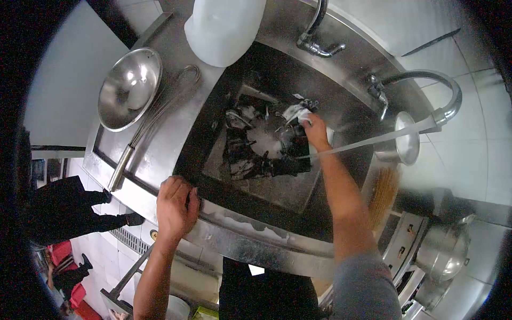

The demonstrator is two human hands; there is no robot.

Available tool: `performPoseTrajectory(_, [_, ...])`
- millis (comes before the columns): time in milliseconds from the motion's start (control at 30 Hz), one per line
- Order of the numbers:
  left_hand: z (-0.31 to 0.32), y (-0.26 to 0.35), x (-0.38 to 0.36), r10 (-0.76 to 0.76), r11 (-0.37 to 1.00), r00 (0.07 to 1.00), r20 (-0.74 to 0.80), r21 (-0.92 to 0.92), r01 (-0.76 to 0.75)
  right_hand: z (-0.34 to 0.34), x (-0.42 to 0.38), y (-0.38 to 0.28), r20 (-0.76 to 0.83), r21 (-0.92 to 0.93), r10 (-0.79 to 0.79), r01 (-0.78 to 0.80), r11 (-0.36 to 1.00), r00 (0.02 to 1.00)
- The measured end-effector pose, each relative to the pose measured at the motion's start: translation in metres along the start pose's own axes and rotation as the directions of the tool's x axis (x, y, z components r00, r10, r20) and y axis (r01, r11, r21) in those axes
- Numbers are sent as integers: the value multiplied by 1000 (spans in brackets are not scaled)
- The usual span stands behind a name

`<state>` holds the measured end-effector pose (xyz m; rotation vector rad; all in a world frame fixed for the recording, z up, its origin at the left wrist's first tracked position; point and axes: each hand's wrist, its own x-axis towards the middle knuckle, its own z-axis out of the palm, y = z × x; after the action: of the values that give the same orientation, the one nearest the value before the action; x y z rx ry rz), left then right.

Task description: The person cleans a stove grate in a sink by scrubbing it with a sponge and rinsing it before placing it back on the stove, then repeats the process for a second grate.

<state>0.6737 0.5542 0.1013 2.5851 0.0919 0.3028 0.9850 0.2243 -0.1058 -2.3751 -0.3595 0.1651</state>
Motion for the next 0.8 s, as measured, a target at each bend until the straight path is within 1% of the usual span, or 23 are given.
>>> performPoseTrajectory(33, [0,-1,1,2,1000,1000,-4,3,-2,8,0,-2,-31,24,-67,68,997,997])
performPoseTrajectory(67, [0,-1,1,5,1000,1000,-13,6,-5,9,0,-2,-32,24,-67,68,997,997])
performPoseTrajectory(133, [3,1,-2,5,1000,1000,-10,0,-5,11,-10,2,-41,77,36,-32,997,999])
performPoseTrajectory(167, [3,0,-2,-3,1000,1000,-13,2,3,14,-10,2,-41,77,35,-32,996,999])
performPoseTrajectory(233, [3,-1,-1,-11,1000,1000,-18,7,11,29,-6,20,-232,4,-31,32,999,972])
performPoseTrajectory(267, [2,-1,-1,-1,1000,1000,-17,8,1,30,-7,16,-231,4,-27,29,1000,972])
performPoseTrajectory(333, [3,-1,-2,10,1000,1000,-12,6,-10,35,-10,3,-294,-248,-74,-1,969,953])
performPoseTrajectory(367, [4,-2,-2,15,1000,1000,-21,7,-15,38,-14,-4,-317,-186,-68,8,983,946])
performPoseTrajectory(400, [4,-2,-1,21,1000,999,-33,7,-21,30,-15,-10,-319,-188,-71,10,982,945])
performPoseTrajectory(433, [4,-1,0,24,1000,999,-37,6,-24,20,-16,-11,-120,-296,-190,148,944,974])
performPoseTrajectory(467, [4,-1,-1,16,1000,999,-34,1,-16,13,-16,-1,97,-369,-281,297,881,955])
performPoseTrajectory(500, [3,-1,-3,5,1000,1000,-31,-3,-5,12,-5,24,94,-281,-325,338,898,941])
performPoseTrajectory(533, [2,-1,-3,1,1000,999,-37,0,-1,10,-4,14,96,-279,-332,345,896,939])
performPoseTrajectory(600, [3,-3,-3,1,1000,1000,-27,-12,-1,2,-7,-10,-117,-97,-157,146,985,981])
performPoseTrajectory(633, [3,-2,-2,-1,1000,1000,-28,-8,1,10,-10,-9,-94,-42,-171,168,985,981])
performPoseTrajectory(667, [3,-1,-2,5,1000,999,-39,-26,-6,11,-11,-5,-92,-36,-171,168,985,981])
performPoseTrajectory(700, [2,-1,-2,11,999,999,-46,-43,-13,13,-15,0,-90,-230,-239,213,950,967])
performPoseTrajectory(733, [1,-1,-2,5,999,999,-41,-38,-7,15,-18,4,-71,-416,-308,253,874,949])
performPoseTrajectory(767, [0,0,-2,6,999,999,-39,-40,-8,17,-18,9,-160,-370,-266,192,909,951])
performPoseTrajectory(800, [1,0,-1,11,999,999,-42,-44,-13,21,-17,13,-156,-371,-268,195,908,951])
